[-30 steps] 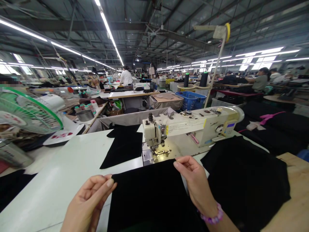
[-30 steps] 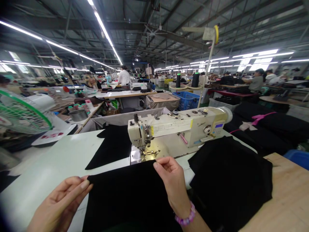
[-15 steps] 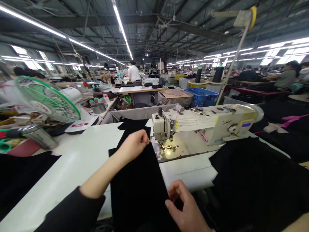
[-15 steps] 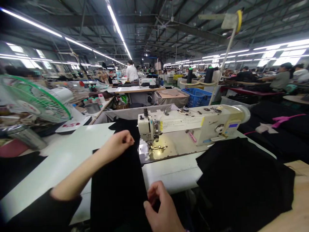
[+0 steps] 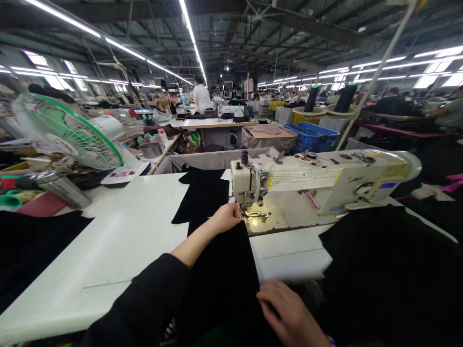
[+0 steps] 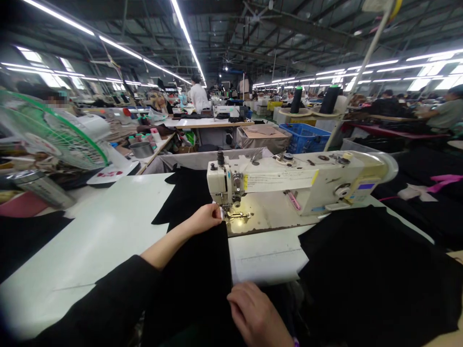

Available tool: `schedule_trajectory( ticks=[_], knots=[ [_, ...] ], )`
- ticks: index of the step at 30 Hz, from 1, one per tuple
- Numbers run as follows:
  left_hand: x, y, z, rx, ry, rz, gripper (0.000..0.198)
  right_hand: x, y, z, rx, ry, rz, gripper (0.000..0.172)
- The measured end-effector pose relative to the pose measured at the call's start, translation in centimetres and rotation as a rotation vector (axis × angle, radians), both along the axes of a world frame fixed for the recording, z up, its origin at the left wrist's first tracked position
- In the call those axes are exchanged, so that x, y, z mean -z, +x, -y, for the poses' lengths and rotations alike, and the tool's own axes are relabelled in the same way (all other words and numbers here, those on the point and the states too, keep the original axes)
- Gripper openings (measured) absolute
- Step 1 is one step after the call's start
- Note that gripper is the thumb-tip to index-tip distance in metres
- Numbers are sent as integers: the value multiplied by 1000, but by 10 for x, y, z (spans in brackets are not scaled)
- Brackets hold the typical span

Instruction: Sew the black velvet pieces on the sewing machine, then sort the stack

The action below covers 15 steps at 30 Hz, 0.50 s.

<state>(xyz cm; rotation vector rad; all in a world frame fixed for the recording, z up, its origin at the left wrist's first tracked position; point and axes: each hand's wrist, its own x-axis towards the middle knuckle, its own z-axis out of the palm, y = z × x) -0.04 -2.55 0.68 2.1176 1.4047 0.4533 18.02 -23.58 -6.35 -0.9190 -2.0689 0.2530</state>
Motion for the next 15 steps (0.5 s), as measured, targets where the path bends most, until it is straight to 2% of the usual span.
schedule_trajectory(
  ticks=[6, 15],
  knots=[
    [3, 5, -18, -67, -21, -43, 17, -13, -6, -12, 113, 47, 76, 22],
    [10, 6, -39, -7, -1, 40, 11, -14, -13, -23, 168, 99, 27, 22]
  ],
)
